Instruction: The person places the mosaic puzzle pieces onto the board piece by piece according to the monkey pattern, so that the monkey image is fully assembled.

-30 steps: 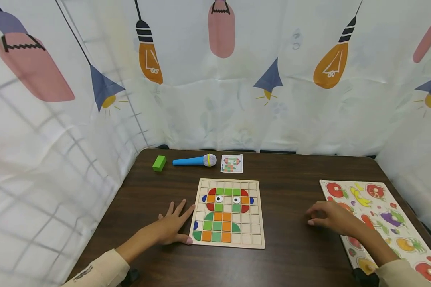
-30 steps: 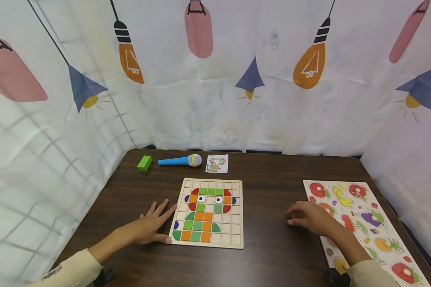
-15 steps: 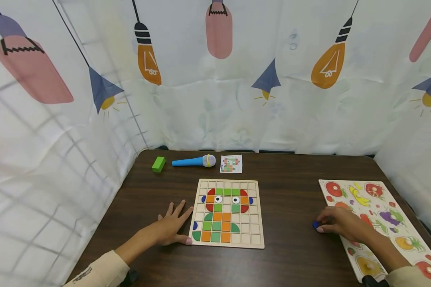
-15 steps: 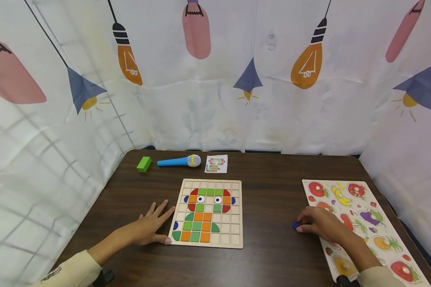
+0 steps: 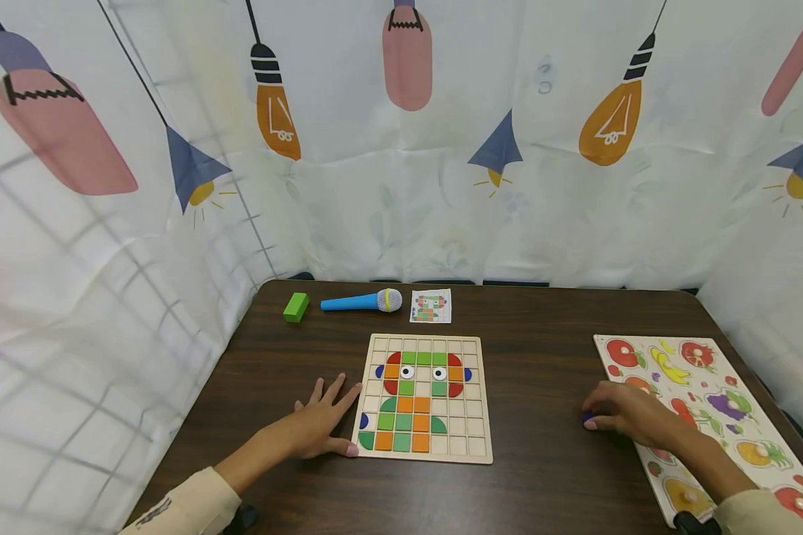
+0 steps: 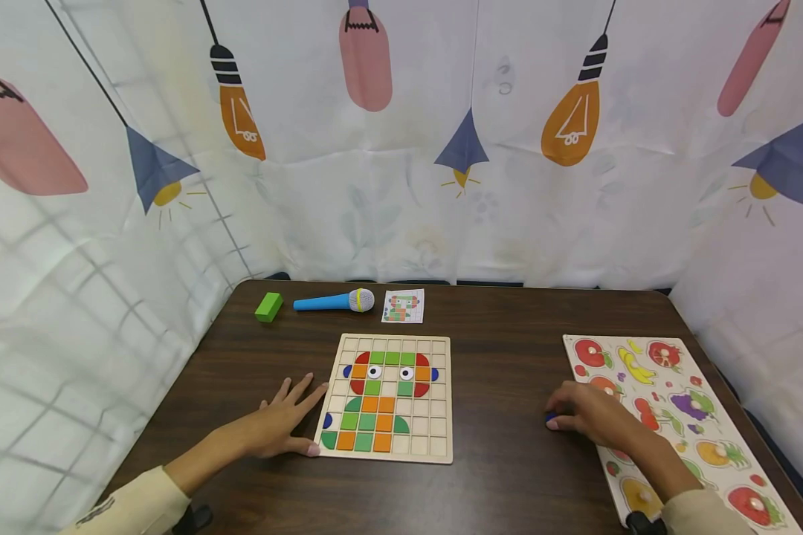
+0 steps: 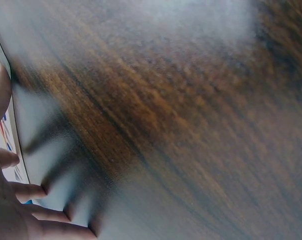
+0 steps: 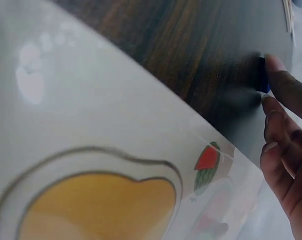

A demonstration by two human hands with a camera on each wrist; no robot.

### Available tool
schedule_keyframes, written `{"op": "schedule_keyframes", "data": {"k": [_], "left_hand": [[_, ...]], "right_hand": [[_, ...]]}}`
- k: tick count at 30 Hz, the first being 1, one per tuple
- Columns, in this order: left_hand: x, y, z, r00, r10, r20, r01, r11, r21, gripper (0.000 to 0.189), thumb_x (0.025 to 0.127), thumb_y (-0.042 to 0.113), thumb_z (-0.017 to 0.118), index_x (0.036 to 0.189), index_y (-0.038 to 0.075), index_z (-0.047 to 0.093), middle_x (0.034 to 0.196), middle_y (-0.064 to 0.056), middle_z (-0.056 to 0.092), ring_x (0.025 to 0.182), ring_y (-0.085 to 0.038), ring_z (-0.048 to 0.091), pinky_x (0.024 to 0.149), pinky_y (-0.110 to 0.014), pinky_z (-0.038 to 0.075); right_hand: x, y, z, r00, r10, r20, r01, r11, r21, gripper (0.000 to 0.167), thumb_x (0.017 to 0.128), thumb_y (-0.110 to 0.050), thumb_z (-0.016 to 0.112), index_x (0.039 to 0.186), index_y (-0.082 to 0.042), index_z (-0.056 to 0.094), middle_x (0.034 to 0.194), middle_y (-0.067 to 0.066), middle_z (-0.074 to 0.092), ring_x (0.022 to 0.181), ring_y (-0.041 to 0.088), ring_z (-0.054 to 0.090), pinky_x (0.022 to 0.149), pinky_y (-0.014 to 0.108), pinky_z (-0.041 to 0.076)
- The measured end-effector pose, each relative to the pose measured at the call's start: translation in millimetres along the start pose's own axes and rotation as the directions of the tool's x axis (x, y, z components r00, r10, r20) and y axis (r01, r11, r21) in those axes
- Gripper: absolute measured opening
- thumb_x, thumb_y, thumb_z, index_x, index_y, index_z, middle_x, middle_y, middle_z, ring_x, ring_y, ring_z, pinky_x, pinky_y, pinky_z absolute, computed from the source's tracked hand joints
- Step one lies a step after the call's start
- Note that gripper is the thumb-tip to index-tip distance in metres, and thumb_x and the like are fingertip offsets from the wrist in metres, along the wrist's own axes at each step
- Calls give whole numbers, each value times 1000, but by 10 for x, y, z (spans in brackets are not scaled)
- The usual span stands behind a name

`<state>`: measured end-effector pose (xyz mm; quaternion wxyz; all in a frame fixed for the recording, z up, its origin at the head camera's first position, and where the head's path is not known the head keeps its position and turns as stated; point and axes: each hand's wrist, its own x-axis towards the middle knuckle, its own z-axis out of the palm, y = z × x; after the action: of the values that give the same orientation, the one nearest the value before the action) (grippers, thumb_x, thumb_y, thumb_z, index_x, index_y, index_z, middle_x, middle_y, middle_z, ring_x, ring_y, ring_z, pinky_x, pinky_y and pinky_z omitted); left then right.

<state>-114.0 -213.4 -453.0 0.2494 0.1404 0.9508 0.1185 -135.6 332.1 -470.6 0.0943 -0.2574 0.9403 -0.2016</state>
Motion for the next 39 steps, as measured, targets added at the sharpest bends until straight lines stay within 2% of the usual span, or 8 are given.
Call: {"op": "schedule_keyframes", "data": {"k": [4, 8, 17, 20, 23, 26, 33, 39], "left_hand": [[-3, 11, -10, 1000, -1, -1, 1, 1000, -1, 105, 80, 61, 74, 161, 21, 21, 167, -23, 11, 147, -60, 9, 99, -83, 25], [-3, 22, -22, 1000, 4, 4, -4, 1000, 3, 103, 81, 60, 74, 161, 23, 21, 167, -23, 10, 147, -61, 9, 99, -83, 26], [17, 41, -48, 1000, -9, 29, 9, 1000, 18, 102, 81, 60, 74, 161, 24, 21, 166, -24, 11, 147, -60, 10, 99, -81, 30], [8, 49, -59, 1000, -4, 26, 3, 1000, 18, 103, 81, 59, 75, 161, 23, 21, 166, -25, 11, 146, -61, 11, 98, -81, 30], [5, 53, -60, 1000, -3, 24, 2, 1000, 17, 103, 81, 59, 75, 161, 23, 21, 166, -25, 11, 146, -61, 11, 98, -81, 31], [4, 57, -60, 1000, -4, 26, 3, 1000, 20, 103, 81, 59, 75, 161, 23, 21, 166, -25, 11, 146, -62, 11, 98, -81, 31], [10, 47, -53, 1000, 3, 21, -3, 1000, 17, 103, 81, 59, 75, 161, 22, 22, 166, -26, 11, 146, -62, 11, 97, -81, 31], [10, 46, -55, 1000, 1, 24, -1, 1000, 24, 104, 81, 60, 74, 161, 23, 21, 166, -26, 11, 146, -62, 11, 98, -81, 31]], "right_hand": [[-22, -15, -1, 999, -48, 0, 48, 999, 14, 17, 87, -42, 75, 97, -28, 75, 95, -15, 64, 86, -2, 59, 71, 26, 50], [-50, -25, 6, 999, -50, -11, 50, 999, 1, 13, 87, -40, 76, 94, -30, 72, 95, -16, 62, 85, -4, 57, 70, 25, 50], [-79, -70, 13, 997, -72, 27, 72, 997, 15, 12, 92, -31, 73, 92, -25, 62, 84, -19, 58, 69, -7, 46, 59, 23, 40], [-88, -83, 10, 997, -60, 40, 60, 998, 0, 13, 94, -30, 70, 102, -21, 67, 91, -16, 63, 73, -7, 48, 61, 24, 44], [-97, -82, 13, 996, -88, 4, 88, 996, -20, 17, 97, -26, 68, 112, -18, 71, 100, -11, 68, 83, -6, 56, 67, 26, 50], [-85, -85, 25, 989, -139, -42, 140, 990, 10, 14, 99, -22, 65, 111, -19, 72, 102, -11, 68, 88, -5, 60, 70, 26, 52], [60, -240, 55, 997, -61, -52, 69, 984, 164, 18, 98, -31, 66, 109, -18, 69, 89, -16, 64, 71, -6, 52, 61, 22, 47], [319, -533, 209, 982, -137, -128, 162, 964, 211, 12, 94, -30, 71, 101, -20, 69, 78, -15, 57, 63, -3, 46, 56, 21, 43]]}}
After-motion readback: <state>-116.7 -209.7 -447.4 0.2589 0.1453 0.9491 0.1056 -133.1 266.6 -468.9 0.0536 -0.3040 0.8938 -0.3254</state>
